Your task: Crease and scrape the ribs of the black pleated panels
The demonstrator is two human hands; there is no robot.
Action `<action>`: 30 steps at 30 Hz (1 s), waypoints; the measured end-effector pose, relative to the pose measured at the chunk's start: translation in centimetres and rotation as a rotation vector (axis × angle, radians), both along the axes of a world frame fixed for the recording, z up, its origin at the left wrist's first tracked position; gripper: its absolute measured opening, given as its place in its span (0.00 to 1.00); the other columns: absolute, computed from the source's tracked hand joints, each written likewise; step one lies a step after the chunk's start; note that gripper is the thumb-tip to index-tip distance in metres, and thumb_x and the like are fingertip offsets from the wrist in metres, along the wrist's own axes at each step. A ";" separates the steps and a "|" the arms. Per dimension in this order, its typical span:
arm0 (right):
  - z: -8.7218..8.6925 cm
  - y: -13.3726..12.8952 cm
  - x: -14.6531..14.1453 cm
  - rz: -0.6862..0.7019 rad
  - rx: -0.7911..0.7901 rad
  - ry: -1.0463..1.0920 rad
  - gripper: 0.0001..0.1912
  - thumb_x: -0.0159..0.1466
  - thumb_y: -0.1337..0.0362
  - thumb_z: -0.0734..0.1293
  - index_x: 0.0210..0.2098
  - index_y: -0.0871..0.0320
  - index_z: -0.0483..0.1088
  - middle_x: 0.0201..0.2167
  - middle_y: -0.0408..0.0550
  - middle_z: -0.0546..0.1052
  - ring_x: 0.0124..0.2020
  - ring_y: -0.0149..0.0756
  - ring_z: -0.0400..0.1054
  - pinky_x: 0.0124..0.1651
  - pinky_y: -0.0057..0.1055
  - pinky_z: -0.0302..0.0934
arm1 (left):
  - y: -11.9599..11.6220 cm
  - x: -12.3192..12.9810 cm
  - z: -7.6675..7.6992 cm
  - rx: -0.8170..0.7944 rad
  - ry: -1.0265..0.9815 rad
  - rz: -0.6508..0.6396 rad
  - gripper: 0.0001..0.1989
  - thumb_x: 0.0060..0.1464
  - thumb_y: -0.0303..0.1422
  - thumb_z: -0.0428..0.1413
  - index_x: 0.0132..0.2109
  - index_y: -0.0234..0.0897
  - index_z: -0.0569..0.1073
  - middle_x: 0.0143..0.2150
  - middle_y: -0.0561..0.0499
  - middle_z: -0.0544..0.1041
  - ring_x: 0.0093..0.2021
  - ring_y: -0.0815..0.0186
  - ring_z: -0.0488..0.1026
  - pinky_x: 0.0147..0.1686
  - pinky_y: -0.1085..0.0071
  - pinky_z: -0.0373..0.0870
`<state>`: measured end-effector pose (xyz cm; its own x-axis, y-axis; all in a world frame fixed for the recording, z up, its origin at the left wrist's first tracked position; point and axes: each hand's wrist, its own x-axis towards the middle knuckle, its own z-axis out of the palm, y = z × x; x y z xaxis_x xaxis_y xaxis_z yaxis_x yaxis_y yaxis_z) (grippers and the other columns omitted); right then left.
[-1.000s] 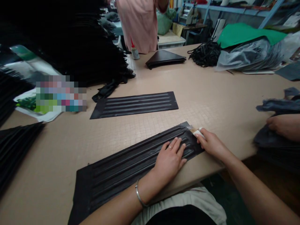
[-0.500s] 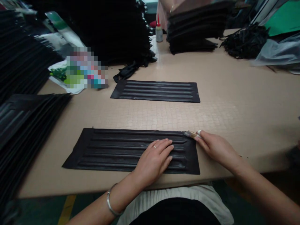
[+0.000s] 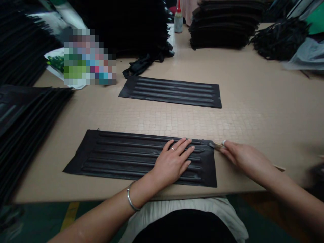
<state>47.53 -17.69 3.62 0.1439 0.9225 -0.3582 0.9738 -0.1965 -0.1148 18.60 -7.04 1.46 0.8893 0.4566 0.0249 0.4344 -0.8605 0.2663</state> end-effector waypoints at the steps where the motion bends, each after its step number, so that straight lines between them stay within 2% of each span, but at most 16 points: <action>1: -0.2 -0.5 0.1 -0.058 0.032 0.038 0.12 0.73 0.53 0.57 0.37 0.52 0.63 0.30 0.48 0.76 0.27 0.40 0.67 0.30 0.34 0.48 | 0.2 0.2 -0.1 0.007 -0.002 -0.009 0.24 0.73 0.42 0.46 0.71 0.46 0.63 0.77 0.50 0.56 0.76 0.57 0.53 0.73 0.47 0.51; 4: -0.3 -1.3 -1.2 -0.238 0.168 0.172 0.12 0.73 0.53 0.56 0.34 0.51 0.58 0.30 0.51 0.76 0.29 0.41 0.69 0.31 0.35 0.54 | 0.3 1.5 -0.6 0.033 -0.008 -0.004 0.25 0.73 0.44 0.44 0.72 0.46 0.60 0.78 0.50 0.53 0.78 0.56 0.49 0.74 0.43 0.46; 6: -0.1 -1.1 -3.3 -0.320 0.206 0.158 0.14 0.73 0.52 0.54 0.33 0.51 0.58 0.31 0.52 0.76 0.29 0.41 0.70 0.32 0.35 0.55 | 0.1 2.4 -0.8 0.042 -0.012 0.015 0.26 0.73 0.44 0.44 0.73 0.45 0.60 0.78 0.50 0.52 0.78 0.56 0.47 0.74 0.43 0.46; 10: 0.4 0.3 -8.7 -0.377 0.098 -0.101 0.16 0.76 0.55 0.53 0.37 0.54 0.65 0.31 0.54 0.78 0.29 0.42 0.72 0.28 0.34 0.49 | -0.3 3.3 -1.1 0.045 -0.035 0.038 0.27 0.73 0.43 0.44 0.73 0.43 0.59 0.78 0.48 0.52 0.78 0.55 0.49 0.74 0.43 0.47; 14: 0.3 1.5 -12.3 -0.374 0.012 -0.201 0.15 0.77 0.58 0.52 0.42 0.56 0.67 0.36 0.55 0.79 0.31 0.41 0.75 0.27 0.33 0.48 | -0.3 3.3 -1.1 0.020 -0.068 0.033 0.27 0.72 0.43 0.45 0.73 0.42 0.60 0.78 0.48 0.52 0.77 0.54 0.49 0.74 0.41 0.47; 20: 0.6 4.0 -12.6 -0.411 0.002 -0.255 0.15 0.77 0.60 0.52 0.44 0.58 0.67 0.40 0.58 0.80 0.34 0.45 0.76 0.28 0.34 0.49 | -0.2 3.3 -0.9 -0.057 -0.087 0.033 0.26 0.72 0.41 0.45 0.73 0.41 0.61 0.78 0.48 0.53 0.78 0.54 0.49 0.74 0.41 0.45; 27: 0.1 1.6 -13.9 -0.437 -0.033 -0.280 0.15 0.77 0.59 0.53 0.42 0.57 0.67 0.39 0.55 0.79 0.31 0.40 0.74 0.29 0.33 0.48 | 0.0 3.3 -0.9 -0.098 -0.092 0.033 0.27 0.72 0.42 0.44 0.73 0.41 0.60 0.78 0.49 0.51 0.77 0.55 0.49 0.74 0.41 0.45; 30: -0.1 2.7 -12.8 -0.414 0.015 -0.336 0.17 0.77 0.58 0.51 0.43 0.57 0.68 0.40 0.56 0.79 0.32 0.42 0.74 0.29 0.33 0.48 | 0.1 3.2 -0.9 -0.101 -0.088 0.028 0.27 0.72 0.42 0.45 0.73 0.41 0.60 0.78 0.49 0.50 0.78 0.54 0.48 0.74 0.42 0.45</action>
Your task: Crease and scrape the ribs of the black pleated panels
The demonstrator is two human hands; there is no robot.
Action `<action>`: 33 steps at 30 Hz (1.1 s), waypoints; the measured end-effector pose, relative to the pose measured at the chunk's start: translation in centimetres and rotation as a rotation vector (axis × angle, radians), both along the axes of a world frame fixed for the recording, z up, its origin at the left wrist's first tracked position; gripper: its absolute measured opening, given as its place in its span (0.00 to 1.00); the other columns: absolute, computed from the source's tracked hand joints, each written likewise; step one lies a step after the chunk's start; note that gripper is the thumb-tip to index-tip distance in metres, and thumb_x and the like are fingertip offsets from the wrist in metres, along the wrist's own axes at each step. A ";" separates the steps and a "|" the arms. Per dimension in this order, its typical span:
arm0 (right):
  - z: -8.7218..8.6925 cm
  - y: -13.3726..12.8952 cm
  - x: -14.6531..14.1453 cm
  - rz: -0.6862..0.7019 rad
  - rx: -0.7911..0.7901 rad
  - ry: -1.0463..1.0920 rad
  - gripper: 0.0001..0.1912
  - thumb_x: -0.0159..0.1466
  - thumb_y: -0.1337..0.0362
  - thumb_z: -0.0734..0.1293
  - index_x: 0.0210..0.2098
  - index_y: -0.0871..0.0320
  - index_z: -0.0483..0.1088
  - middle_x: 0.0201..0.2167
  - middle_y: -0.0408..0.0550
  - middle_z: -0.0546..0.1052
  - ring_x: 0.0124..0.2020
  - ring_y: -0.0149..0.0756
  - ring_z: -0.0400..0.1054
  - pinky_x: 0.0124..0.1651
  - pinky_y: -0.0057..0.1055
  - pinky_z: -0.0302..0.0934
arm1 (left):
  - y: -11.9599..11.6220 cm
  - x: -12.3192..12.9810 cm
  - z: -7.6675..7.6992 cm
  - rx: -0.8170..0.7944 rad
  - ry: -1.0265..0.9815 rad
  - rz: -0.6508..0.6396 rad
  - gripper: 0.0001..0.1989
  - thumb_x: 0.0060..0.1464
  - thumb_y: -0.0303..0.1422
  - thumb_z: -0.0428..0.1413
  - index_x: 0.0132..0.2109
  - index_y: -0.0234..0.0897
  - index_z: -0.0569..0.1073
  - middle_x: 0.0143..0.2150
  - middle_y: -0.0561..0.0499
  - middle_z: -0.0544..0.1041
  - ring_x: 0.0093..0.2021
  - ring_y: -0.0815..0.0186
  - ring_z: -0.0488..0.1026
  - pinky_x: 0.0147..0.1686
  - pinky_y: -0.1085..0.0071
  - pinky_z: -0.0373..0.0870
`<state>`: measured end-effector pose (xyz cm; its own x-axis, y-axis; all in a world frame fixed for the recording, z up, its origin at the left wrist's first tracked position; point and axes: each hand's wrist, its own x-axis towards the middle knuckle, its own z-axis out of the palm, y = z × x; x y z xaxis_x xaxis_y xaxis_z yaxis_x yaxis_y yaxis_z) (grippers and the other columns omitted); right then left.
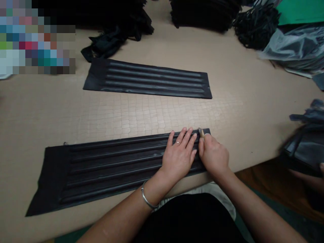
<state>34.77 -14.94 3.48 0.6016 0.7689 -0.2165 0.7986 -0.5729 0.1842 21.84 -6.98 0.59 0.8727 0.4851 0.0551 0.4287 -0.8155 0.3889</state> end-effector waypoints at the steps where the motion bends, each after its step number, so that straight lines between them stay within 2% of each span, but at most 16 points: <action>1: -0.1 0.8 0.8 0.004 0.007 -0.017 0.17 0.77 0.58 0.51 0.44 0.58 0.68 0.40 0.57 0.79 0.33 0.43 0.75 0.29 0.33 0.48 | 0.0 0.0 0.0 0.000 0.000 0.000 0.27 0.72 0.41 0.45 0.73 0.40 0.60 0.78 0.49 0.50 0.78 0.53 0.48 0.74 0.42 0.45; 5: -0.6 3.5 4.7 -0.020 0.050 -0.066 0.18 0.77 0.59 0.50 0.47 0.60 0.67 0.43 0.60 0.78 0.37 0.47 0.75 0.30 0.34 0.49 | 0.0 -0.1 0.0 0.012 -0.012 0.012 0.27 0.72 0.42 0.45 0.73 0.40 0.60 0.78 0.48 0.52 0.77 0.53 0.50 0.74 0.41 0.45; 8: -0.8 4.3 7.5 -0.044 0.094 -0.085 0.16 0.76 0.59 0.53 0.48 0.62 0.68 0.44 0.62 0.78 0.37 0.47 0.75 0.32 0.34 0.50 | 0.1 -0.1 -0.1 0.022 -0.035 0.023 0.27 0.72 0.42 0.44 0.73 0.39 0.61 0.77 0.47 0.54 0.77 0.53 0.51 0.74 0.41 0.45; 12: -0.9 3.5 10.1 -0.050 0.151 -0.042 0.17 0.75 0.58 0.55 0.47 0.62 0.69 0.39 0.60 0.79 0.34 0.44 0.72 0.33 0.34 0.48 | 0.9 -0.7 -0.1 -0.012 -0.033 0.027 0.24 0.73 0.36 0.44 0.71 0.35 0.63 0.75 0.45 0.59 0.76 0.56 0.54 0.74 0.47 0.48; 15: -1.1 1.2 11.3 -0.059 0.204 0.009 0.19 0.76 0.56 0.53 0.45 0.62 0.70 0.33 0.58 0.77 0.31 0.41 0.68 0.32 0.34 0.46 | 2.1 -1.4 0.2 -0.031 -0.018 0.030 0.23 0.70 0.29 0.46 0.69 0.32 0.64 0.74 0.43 0.62 0.74 0.56 0.57 0.73 0.53 0.54; 18: -1.8 -2.0 11.9 -0.071 0.267 0.060 0.19 0.75 0.54 0.55 0.40 0.60 0.69 0.28 0.52 0.73 0.27 0.38 0.62 0.31 0.34 0.43 | 3.5 -0.8 1.2 0.003 -0.013 0.046 0.20 0.68 0.28 0.50 0.64 0.32 0.69 0.67 0.41 0.70 0.68 0.55 0.65 0.67 0.55 0.63; 21: -2.7 -4.7 11.7 -0.095 0.323 0.094 0.17 0.73 0.53 0.57 0.36 0.57 0.67 0.23 0.45 0.67 0.23 0.34 0.53 0.30 0.33 0.39 | 4.7 1.4 2.3 0.051 0.046 0.044 0.12 0.68 0.32 0.54 0.55 0.33 0.74 0.55 0.42 0.76 0.57 0.53 0.71 0.57 0.56 0.72; 24: -3.3 -6.0 11.0 -0.123 0.408 0.107 0.16 0.72 0.53 0.58 0.33 0.56 0.65 0.22 0.43 0.62 0.23 0.32 0.46 0.30 0.33 0.37 | 5.0 3.8 3.1 0.061 0.100 -0.036 0.10 0.67 0.35 0.57 0.50 0.34 0.74 0.50 0.43 0.75 0.52 0.54 0.71 0.52 0.58 0.73; 26: -3.5 -6.2 10.6 -0.133 0.458 0.113 0.16 0.72 0.52 0.58 0.32 0.55 0.64 0.22 0.42 0.61 0.23 0.32 0.44 0.30 0.33 0.36 | 4.5 4.4 3.3 0.056 0.087 -0.099 0.09 0.68 0.34 0.55 0.50 0.34 0.74 0.51 0.43 0.75 0.52 0.55 0.70 0.53 0.59 0.72; 29: -3.4 -6.0 10.4 -0.133 0.463 0.116 0.17 0.72 0.52 0.58 0.32 0.55 0.63 0.22 0.41 0.60 0.23 0.31 0.42 0.31 0.33 0.36 | 3.0 3.2 2.9 0.018 0.016 -0.158 0.07 0.70 0.32 0.52 0.50 0.36 0.73 0.50 0.45 0.75 0.51 0.57 0.70 0.53 0.59 0.71; 33: -3.2 -5.5 10.4 -0.122 0.427 0.088 0.17 0.72 0.52 0.59 0.33 0.56 0.66 0.23 0.44 0.64 0.23 0.31 0.43 0.30 0.33 0.35 | 1.4 0.9 1.6 -0.061 -0.040 -0.155 0.07 0.67 0.35 0.58 0.49 0.38 0.71 0.51 0.47 0.74 0.51 0.57 0.69 0.50 0.60 0.71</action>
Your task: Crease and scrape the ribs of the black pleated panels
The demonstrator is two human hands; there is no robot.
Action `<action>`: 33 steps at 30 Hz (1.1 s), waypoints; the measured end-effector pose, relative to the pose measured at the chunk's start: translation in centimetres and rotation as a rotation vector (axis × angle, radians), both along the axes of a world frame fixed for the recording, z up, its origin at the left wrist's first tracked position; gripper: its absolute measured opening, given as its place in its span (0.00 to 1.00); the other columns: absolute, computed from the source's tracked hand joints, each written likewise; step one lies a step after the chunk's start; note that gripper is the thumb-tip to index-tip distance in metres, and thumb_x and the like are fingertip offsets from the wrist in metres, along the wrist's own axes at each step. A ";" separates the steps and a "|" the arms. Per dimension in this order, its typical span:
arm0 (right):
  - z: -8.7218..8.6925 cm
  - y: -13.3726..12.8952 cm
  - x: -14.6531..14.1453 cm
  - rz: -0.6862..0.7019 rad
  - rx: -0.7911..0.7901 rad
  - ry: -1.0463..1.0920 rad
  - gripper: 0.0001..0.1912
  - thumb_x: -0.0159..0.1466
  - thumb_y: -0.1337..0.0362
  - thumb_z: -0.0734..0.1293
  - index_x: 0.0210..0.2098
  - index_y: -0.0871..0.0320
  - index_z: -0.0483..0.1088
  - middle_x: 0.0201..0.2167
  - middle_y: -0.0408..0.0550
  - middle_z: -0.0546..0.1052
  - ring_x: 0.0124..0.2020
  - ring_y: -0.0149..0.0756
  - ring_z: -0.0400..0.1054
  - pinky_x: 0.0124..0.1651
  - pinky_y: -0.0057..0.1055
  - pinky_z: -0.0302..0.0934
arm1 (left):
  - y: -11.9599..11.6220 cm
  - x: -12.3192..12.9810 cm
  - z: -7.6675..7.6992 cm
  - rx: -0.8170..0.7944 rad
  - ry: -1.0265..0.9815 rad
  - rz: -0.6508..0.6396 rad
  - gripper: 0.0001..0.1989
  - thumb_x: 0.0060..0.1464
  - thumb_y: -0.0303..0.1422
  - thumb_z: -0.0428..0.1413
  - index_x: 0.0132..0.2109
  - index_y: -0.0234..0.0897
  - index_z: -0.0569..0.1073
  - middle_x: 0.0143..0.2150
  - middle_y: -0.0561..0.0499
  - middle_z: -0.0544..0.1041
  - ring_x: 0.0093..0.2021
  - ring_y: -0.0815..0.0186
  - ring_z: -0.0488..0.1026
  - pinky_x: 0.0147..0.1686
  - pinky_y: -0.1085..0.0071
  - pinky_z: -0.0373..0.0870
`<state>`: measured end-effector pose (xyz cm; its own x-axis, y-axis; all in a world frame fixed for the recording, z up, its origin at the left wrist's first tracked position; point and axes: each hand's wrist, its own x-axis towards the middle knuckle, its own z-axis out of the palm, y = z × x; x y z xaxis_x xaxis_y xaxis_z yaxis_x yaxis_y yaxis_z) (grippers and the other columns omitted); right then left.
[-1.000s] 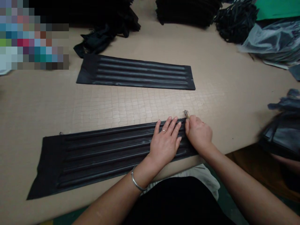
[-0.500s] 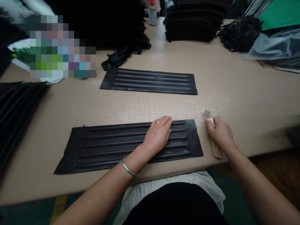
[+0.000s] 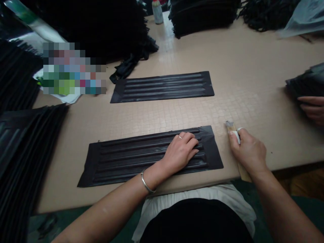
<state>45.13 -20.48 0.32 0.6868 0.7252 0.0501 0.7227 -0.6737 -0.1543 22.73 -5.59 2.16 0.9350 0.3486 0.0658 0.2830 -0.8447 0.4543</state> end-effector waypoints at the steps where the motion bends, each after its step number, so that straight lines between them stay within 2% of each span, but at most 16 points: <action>1: 0.0 0.1 0.0 -0.003 -0.011 -0.011 0.17 0.72 0.52 0.59 0.34 0.57 0.67 0.23 0.44 0.65 0.22 0.31 0.43 0.30 0.33 0.35 | -0.1 -0.2 -0.3 -0.011 0.000 0.016 0.08 0.66 0.35 0.59 0.48 0.38 0.71 0.52 0.47 0.74 0.51 0.57 0.69 0.49 0.60 0.70; 6: 0.3 0.3 -0.1 0.005 -0.057 -0.044 0.17 0.72 0.52 0.59 0.35 0.58 0.69 0.23 0.46 0.67 0.22 0.32 0.43 0.30 0.33 0.35 | -0.2 1.0 -0.7 -0.010 0.076 0.076 0.10 0.64 0.38 0.62 0.45 0.39 0.70 0.49 0.48 0.73 0.49 0.58 0.70 0.46 0.62 0.69; 13: 0.6 0.5 -0.4 0.032 -0.079 -0.049 0.17 0.73 0.53 0.58 0.35 0.58 0.67 0.26 0.48 0.70 0.22 0.31 0.44 0.30 0.34 0.34 | -1.3 3.1 -0.4 0.200 0.200 0.165 0.17 0.64 0.47 0.60 0.43 0.38 0.69 0.46 0.45 0.73 0.48 0.54 0.71 0.43 0.59 0.68; 16: 0.7 0.5 -0.4 0.042 -0.095 -0.050 0.17 0.74 0.53 0.58 0.37 0.58 0.68 0.28 0.50 0.72 0.23 0.32 0.48 0.30 0.34 0.35 | -1.2 2.3 -0.1 0.165 0.203 0.134 0.13 0.65 0.43 0.59 0.45 0.38 0.69 0.48 0.45 0.73 0.49 0.54 0.71 0.45 0.59 0.70; 18: 0.7 0.5 -0.3 0.049 -0.099 -0.046 0.17 0.74 0.54 0.57 0.37 0.58 0.68 0.28 0.50 0.72 0.23 0.32 0.49 0.30 0.34 0.35 | -1.0 1.2 0.3 0.098 0.179 0.088 0.09 0.66 0.36 0.59 0.48 0.38 0.68 0.51 0.46 0.73 0.51 0.56 0.70 0.49 0.59 0.70; 20: 0.7 0.5 -0.3 0.049 -0.095 -0.045 0.17 0.74 0.54 0.57 0.37 0.58 0.68 0.28 0.50 0.72 0.22 0.31 0.48 0.30 0.34 0.35 | -1.0 0.0 0.6 0.033 0.143 0.067 0.10 0.66 0.29 0.58 0.51 0.39 0.67 0.55 0.46 0.72 0.54 0.57 0.69 0.53 0.59 0.70; 23: 0.7 0.5 -0.4 0.045 -0.088 -0.043 0.17 0.74 0.54 0.58 0.36 0.58 0.68 0.28 0.49 0.71 0.22 0.31 0.47 0.30 0.34 0.34 | -1.2 -0.4 0.9 0.013 0.144 0.108 0.09 0.66 0.28 0.57 0.52 0.39 0.67 0.56 0.46 0.72 0.55 0.58 0.69 0.54 0.59 0.70; 25: 0.7 0.5 -0.5 0.039 -0.083 -0.045 0.16 0.73 0.54 0.58 0.36 0.58 0.68 0.27 0.49 0.71 0.23 0.31 0.46 0.30 0.34 0.34 | -1.3 0.6 0.9 0.075 0.203 0.132 0.07 0.67 0.33 0.57 0.48 0.38 0.68 0.52 0.46 0.73 0.52 0.57 0.71 0.51 0.59 0.70; 29: 0.8 0.5 -0.5 0.037 -0.064 -0.049 0.16 0.73 0.54 0.58 0.36 0.58 0.68 0.27 0.48 0.70 0.22 0.31 0.46 0.30 0.33 0.34 | -1.3 3.6 0.9 0.246 0.296 0.088 0.13 0.67 0.42 0.58 0.46 0.36 0.69 0.46 0.45 0.74 0.48 0.55 0.72 0.45 0.60 0.71; 33: 0.7 0.4 -0.4 0.035 -0.064 -0.056 0.16 0.73 0.54 0.58 0.37 0.58 0.69 0.27 0.50 0.71 0.22 0.32 0.50 0.30 0.34 0.35 | -1.8 4.5 0.9 0.298 0.292 0.093 0.12 0.68 0.41 0.56 0.46 0.35 0.70 0.44 0.45 0.73 0.46 0.55 0.72 0.43 0.61 0.72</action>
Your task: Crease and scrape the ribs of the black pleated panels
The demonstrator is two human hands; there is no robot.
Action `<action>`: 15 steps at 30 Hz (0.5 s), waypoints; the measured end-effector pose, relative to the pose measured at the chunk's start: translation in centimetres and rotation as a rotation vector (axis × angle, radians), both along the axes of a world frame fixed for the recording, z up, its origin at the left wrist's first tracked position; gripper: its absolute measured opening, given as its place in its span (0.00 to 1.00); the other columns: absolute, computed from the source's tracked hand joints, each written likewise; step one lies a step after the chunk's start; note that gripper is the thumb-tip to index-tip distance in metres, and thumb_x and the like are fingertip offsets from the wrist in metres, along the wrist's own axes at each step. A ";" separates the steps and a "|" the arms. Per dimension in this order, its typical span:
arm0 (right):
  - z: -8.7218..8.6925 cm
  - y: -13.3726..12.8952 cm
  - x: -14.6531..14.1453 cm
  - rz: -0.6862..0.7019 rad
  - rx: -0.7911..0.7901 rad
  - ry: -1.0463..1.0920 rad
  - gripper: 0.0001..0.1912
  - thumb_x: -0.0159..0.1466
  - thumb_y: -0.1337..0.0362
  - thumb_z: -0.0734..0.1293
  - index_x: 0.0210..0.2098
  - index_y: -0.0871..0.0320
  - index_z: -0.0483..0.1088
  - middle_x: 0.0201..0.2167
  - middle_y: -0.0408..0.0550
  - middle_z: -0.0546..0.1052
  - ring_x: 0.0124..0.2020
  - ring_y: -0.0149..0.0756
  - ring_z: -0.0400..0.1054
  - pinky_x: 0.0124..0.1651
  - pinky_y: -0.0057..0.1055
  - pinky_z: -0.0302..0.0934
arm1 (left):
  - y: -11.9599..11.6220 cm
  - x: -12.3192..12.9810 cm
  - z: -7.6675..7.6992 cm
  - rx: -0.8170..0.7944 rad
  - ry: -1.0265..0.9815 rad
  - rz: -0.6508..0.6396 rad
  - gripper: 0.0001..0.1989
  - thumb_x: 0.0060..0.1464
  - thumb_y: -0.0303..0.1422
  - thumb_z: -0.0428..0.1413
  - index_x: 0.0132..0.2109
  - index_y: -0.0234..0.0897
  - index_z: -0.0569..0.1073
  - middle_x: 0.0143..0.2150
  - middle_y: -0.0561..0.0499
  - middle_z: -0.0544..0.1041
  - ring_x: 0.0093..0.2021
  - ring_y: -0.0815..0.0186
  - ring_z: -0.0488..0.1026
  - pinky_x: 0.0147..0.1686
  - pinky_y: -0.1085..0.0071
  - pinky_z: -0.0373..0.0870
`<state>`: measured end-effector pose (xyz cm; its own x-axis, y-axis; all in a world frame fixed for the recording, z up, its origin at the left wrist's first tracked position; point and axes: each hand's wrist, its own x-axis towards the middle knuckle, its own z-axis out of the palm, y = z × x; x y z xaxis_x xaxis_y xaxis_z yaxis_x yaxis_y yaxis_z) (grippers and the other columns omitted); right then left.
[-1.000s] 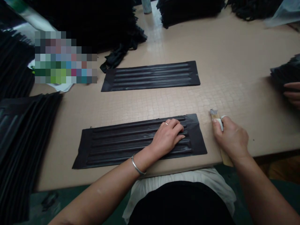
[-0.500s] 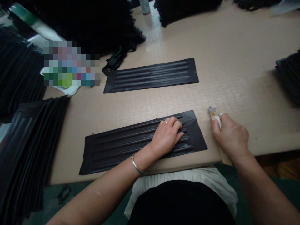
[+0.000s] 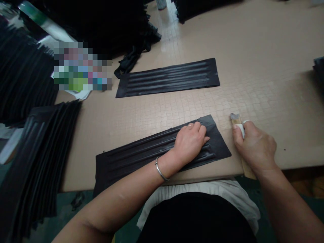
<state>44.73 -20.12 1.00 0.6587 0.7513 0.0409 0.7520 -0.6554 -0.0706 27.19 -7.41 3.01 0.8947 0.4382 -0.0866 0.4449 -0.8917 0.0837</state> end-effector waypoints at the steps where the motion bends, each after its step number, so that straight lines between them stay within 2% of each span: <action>1: 0.0 0.0 0.0 0.003 -0.001 0.001 0.16 0.73 0.54 0.58 0.37 0.58 0.69 0.27 0.50 0.71 0.23 0.33 0.51 0.30 0.34 0.35 | -0.3 -0.3 0.0 -0.009 -0.015 -0.002 0.09 0.69 0.38 0.55 0.46 0.35 0.70 0.44 0.45 0.73 0.47 0.56 0.72 0.45 0.61 0.72; 3: -0.1 0.0 -0.1 0.008 0.003 0.002 0.17 0.73 0.53 0.58 0.37 0.59 0.69 0.27 0.51 0.72 0.23 0.34 0.54 0.29 0.34 0.36 | -0.8 -1.5 -0.1 -0.057 -0.077 -0.001 0.07 0.69 0.31 0.52 0.50 0.34 0.70 0.48 0.44 0.73 0.50 0.56 0.71 0.49 0.61 0.73; 5: -0.1 0.1 -0.2 0.013 0.003 -0.002 0.17 0.73 0.53 0.59 0.38 0.59 0.70 0.28 0.51 0.73 0.23 0.34 0.56 0.29 0.35 0.37 | -1.3 -2.9 -0.3 -0.153 -0.173 0.023 0.12 0.68 0.26 0.50 0.56 0.36 0.69 0.53 0.44 0.72 0.53 0.58 0.70 0.54 0.59 0.73; 7: 0.3 0.4 0.1 0.012 -0.029 0.001 0.17 0.73 0.54 0.59 0.38 0.59 0.70 0.28 0.51 0.73 0.23 0.35 0.58 0.29 0.36 0.38 | -1.7 -4.1 -0.4 -0.267 -0.263 0.055 0.16 0.67 0.25 0.52 0.60 0.38 0.68 0.58 0.44 0.71 0.56 0.58 0.69 0.57 0.58 0.73; 9: 0.9 0.7 0.6 0.022 -0.067 0.023 0.18 0.74 0.54 0.58 0.44 0.61 0.71 0.31 0.54 0.75 0.25 0.39 0.62 0.30 0.37 0.41 | -1.9 -4.7 -0.6 -0.344 -0.311 0.074 0.17 0.66 0.28 0.56 0.60 0.40 0.68 0.59 0.44 0.70 0.59 0.56 0.69 0.59 0.55 0.73; 11: 1.8 1.0 0.9 0.064 -0.046 0.014 0.23 0.74 0.53 0.59 0.56 0.66 0.68 0.40 0.62 0.76 0.34 0.47 0.68 0.32 0.39 0.49 | -2.1 -4.8 -0.7 -0.365 -0.328 0.089 0.19 0.64 0.31 0.60 0.60 0.40 0.68 0.59 0.43 0.70 0.60 0.54 0.68 0.60 0.54 0.72; 13: 2.4 1.0 0.6 0.155 0.073 -0.015 0.31 0.74 0.53 0.61 0.66 0.71 0.58 0.52 0.71 0.72 0.47 0.58 0.69 0.41 0.44 0.59 | -2.3 -4.6 -0.8 -0.360 -0.333 0.109 0.20 0.63 0.32 0.61 0.60 0.39 0.67 0.60 0.43 0.70 0.60 0.54 0.67 0.61 0.54 0.71; 15: 2.4 0.8 -0.5 0.277 0.261 0.054 0.27 0.74 0.57 0.60 0.66 0.68 0.58 0.55 0.70 0.69 0.54 0.59 0.66 0.51 0.48 0.62 | -2.6 -4.3 -0.8 -0.353 -0.328 0.137 0.20 0.63 0.32 0.61 0.59 0.39 0.67 0.59 0.43 0.70 0.60 0.54 0.67 0.61 0.55 0.71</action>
<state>44.18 -19.36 3.39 0.4385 0.8701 0.2249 0.8888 -0.3827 -0.2521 22.85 -9.98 2.21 0.8356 0.5487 0.0258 0.4559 -0.7189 0.5247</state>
